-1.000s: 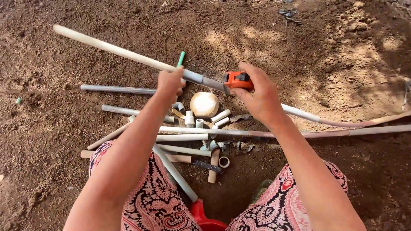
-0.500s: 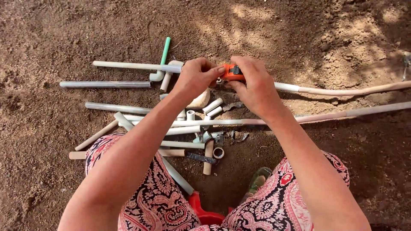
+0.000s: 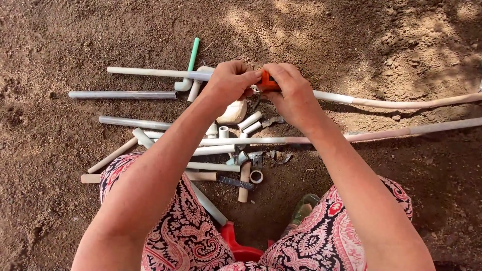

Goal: The person sits on a small stool outdoors and measures several white PVC pipes using an orange tape measure. They extend the tape measure along the length of each pipe, read the measurement, and then retract the tape before moving to the next pipe.

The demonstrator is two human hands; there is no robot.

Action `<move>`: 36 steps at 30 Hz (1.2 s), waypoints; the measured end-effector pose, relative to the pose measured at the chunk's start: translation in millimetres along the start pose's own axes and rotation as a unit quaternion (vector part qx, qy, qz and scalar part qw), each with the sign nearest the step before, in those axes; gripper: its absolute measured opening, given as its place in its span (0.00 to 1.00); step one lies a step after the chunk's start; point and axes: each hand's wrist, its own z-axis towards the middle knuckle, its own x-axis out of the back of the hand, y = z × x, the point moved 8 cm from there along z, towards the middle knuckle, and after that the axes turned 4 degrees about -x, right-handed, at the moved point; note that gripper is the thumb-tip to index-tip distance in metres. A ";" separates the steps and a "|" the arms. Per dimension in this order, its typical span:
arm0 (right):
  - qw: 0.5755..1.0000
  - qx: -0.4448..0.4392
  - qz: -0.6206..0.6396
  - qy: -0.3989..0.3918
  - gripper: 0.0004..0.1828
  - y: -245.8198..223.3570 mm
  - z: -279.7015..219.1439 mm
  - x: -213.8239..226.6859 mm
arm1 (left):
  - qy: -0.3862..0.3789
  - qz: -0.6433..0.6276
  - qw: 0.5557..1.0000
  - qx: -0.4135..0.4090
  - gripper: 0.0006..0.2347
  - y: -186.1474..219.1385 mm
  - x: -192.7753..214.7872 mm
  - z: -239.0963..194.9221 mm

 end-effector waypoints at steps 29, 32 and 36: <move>0.835 -0.408 -0.021 -0.368 0.21 84.1 -9.2 -124.5 | 0.259 -0.290 0.921 -0.035 0.08 68.4 121.0 -1.4; 0.846 -0.357 -0.024 -0.396 0.20 79.7 -2.4 -141.0 | 0.307 -0.306 0.901 -0.026 0.08 63.1 137.8 2.8; 0.874 -0.321 -0.058 -0.359 0.18 102.6 5.7 -162.2 | 0.365 -0.306 0.879 -0.009 0.09 52.9 153.8 10.5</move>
